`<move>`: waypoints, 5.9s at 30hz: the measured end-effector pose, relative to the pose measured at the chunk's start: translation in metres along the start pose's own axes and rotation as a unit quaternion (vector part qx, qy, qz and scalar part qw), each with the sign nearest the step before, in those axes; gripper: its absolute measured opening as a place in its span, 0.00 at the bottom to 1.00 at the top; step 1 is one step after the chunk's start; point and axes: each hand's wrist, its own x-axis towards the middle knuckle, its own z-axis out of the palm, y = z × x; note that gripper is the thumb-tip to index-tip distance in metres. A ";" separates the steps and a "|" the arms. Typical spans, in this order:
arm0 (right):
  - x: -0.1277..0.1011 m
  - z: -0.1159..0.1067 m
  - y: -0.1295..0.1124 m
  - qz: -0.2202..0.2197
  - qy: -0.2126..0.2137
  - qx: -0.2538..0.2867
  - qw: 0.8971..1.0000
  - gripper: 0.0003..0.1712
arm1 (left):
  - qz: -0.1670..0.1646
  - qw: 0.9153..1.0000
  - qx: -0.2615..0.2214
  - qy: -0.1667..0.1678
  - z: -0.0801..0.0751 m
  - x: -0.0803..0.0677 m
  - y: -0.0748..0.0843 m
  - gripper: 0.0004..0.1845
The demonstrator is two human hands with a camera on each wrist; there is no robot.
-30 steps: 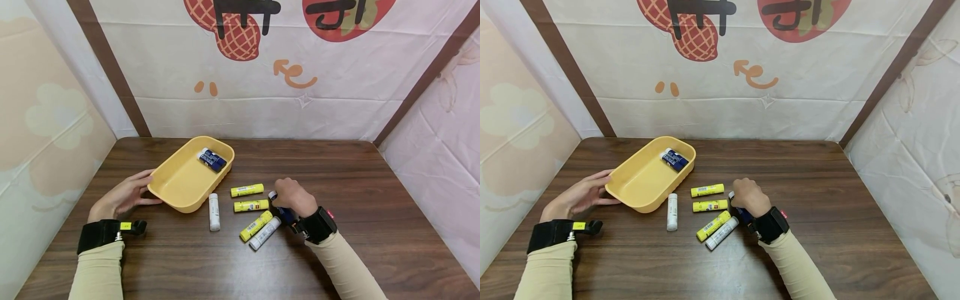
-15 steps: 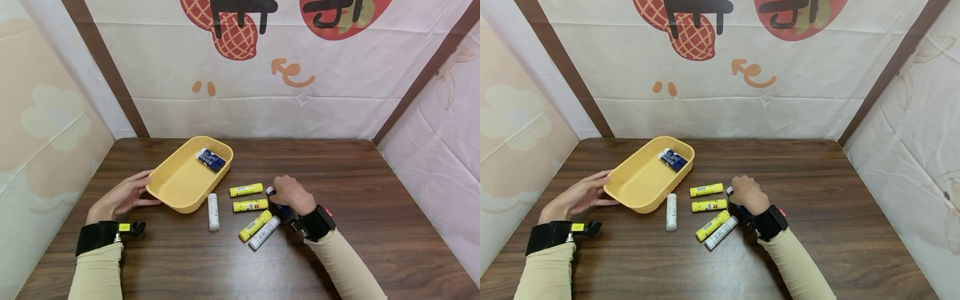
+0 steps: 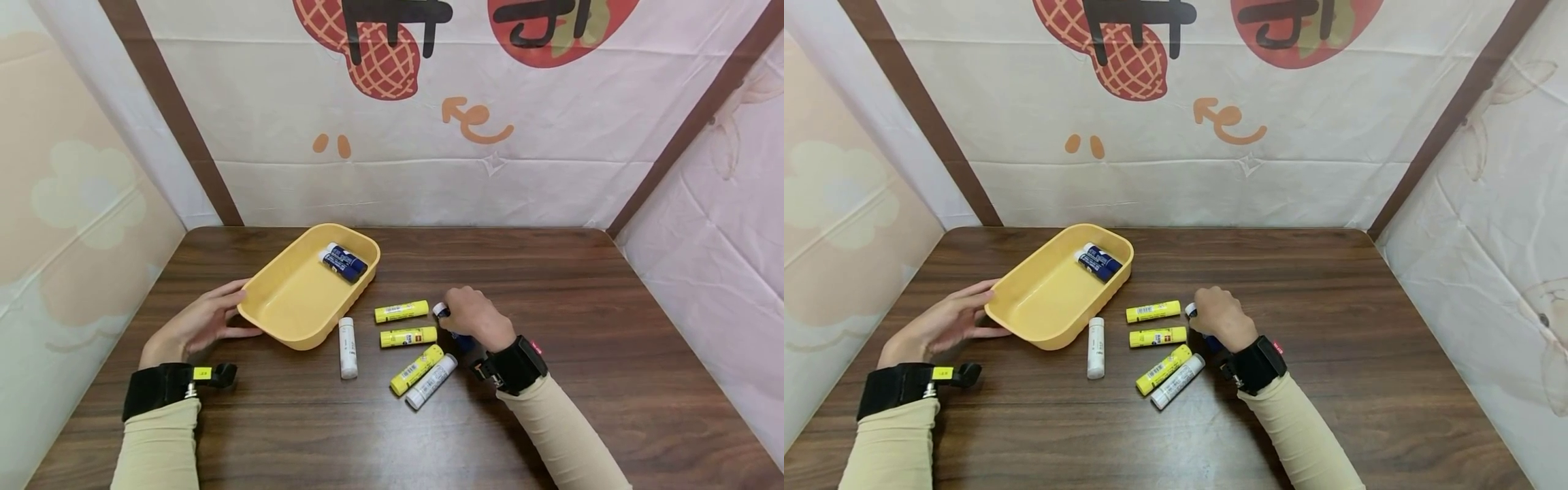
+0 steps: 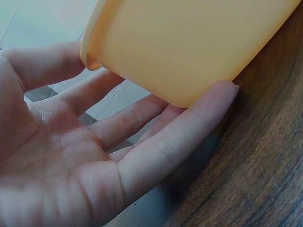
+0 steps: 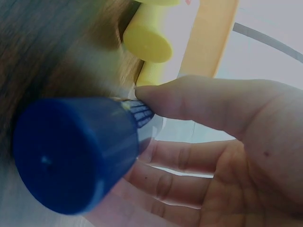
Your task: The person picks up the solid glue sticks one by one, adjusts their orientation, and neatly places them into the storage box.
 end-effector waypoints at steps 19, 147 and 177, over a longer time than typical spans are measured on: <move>-0.007 -0.006 0.003 -0.027 0.010 0.025 0.999 0.07 | 0.028 0.998 -0.031 -0.037 -0.003 0.001 -0.003 0.21; -0.009 -0.026 -0.014 -0.051 0.001 0.058 0.997 0.20 | 0.027 0.999 -0.007 -0.025 -0.003 -0.003 -0.007 0.25; -0.012 -0.026 -0.017 -0.074 0.008 0.055 0.996 0.18 | 0.033 0.999 -0.017 -0.028 -0.002 -0.004 -0.008 0.25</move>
